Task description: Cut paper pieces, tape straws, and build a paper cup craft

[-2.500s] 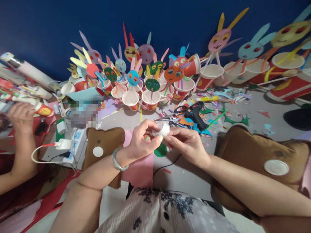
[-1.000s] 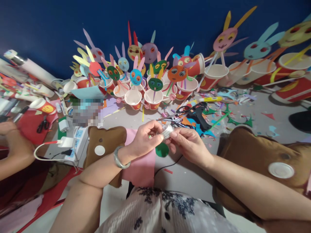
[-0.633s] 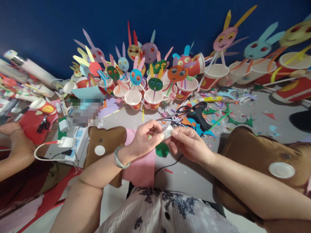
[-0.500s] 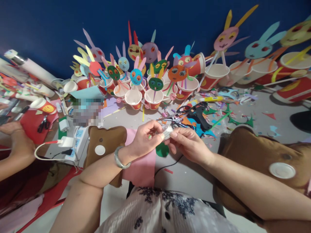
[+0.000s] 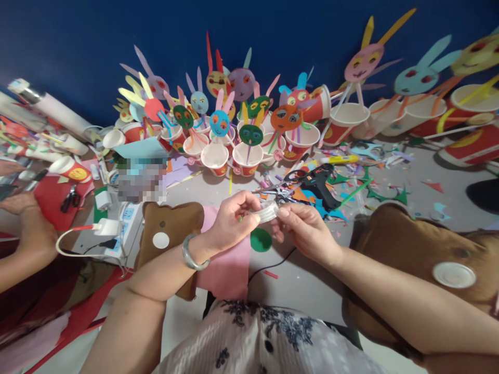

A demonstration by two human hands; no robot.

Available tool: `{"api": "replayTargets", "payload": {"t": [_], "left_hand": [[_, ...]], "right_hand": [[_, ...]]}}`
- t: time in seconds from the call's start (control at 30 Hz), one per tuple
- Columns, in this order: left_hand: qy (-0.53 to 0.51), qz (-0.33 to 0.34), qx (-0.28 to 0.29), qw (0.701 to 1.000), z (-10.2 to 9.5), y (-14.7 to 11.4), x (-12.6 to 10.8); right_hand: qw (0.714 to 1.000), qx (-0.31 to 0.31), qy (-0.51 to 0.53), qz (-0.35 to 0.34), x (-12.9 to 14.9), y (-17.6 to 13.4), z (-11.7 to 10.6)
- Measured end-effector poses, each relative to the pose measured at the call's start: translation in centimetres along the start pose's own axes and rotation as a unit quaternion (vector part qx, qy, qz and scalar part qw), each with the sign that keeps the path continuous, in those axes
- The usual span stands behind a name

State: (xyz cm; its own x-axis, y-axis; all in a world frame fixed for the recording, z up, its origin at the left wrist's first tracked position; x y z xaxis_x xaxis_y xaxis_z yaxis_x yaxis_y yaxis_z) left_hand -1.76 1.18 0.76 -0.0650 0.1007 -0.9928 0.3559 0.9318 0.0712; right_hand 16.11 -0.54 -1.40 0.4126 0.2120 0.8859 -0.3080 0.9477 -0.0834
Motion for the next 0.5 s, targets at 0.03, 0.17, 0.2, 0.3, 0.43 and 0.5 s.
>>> {"api": "replayTargets", "payload": {"t": [0.03, 0.17, 0.2, 0.3, 0.43, 0.5], "left_hand": [[-0.013, -0.007, 0.001, 1.0, 0.02, 0.01, -0.03], [-0.066, -0.026, 0.01, 0.997, 0.03, 0.05, -0.07], [-0.074, -0.033, 0.015, 0.997, 0.01, 0.04, -0.04], [-0.075, -0.045, 0.026, 0.996, -0.02, -0.01, 0.08], [-0.066, -0.035, 0.037, 0.997, 0.1, -0.08, 0.16], [-0.06, -0.029, 0.043, 0.997, 0.19, -0.09, 0.06]], "right_hand": [[1.0, -0.008, -0.016, -0.022, 0.04, -0.04, -0.1], [0.991, -0.029, -0.083, -0.101, 0.48, -0.06, -0.28], [0.987, -0.036, -0.094, -0.123, 0.57, -0.03, -0.29], [0.973, -0.048, -0.147, -0.172, 0.6, 0.08, -0.27], [0.942, -0.032, -0.263, -0.208, 0.37, 0.1, -0.27], [0.924, -0.026, -0.31, -0.223, 0.31, -0.03, -0.33]]}}
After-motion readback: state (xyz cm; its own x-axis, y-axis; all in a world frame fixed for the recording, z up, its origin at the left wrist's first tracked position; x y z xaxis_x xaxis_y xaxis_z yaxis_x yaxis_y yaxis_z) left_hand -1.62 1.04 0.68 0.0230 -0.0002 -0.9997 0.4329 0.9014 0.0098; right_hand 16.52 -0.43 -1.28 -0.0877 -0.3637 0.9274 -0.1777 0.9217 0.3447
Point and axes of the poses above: each hand's wrist, its own y-axis towards the middle knuckle, its own z-axis out of the palm, x = y × z, the point moved 1 cm from there along y, towards the middle knuckle, and after that the axes turned 8 degrees about y, right-handed, at the moved point
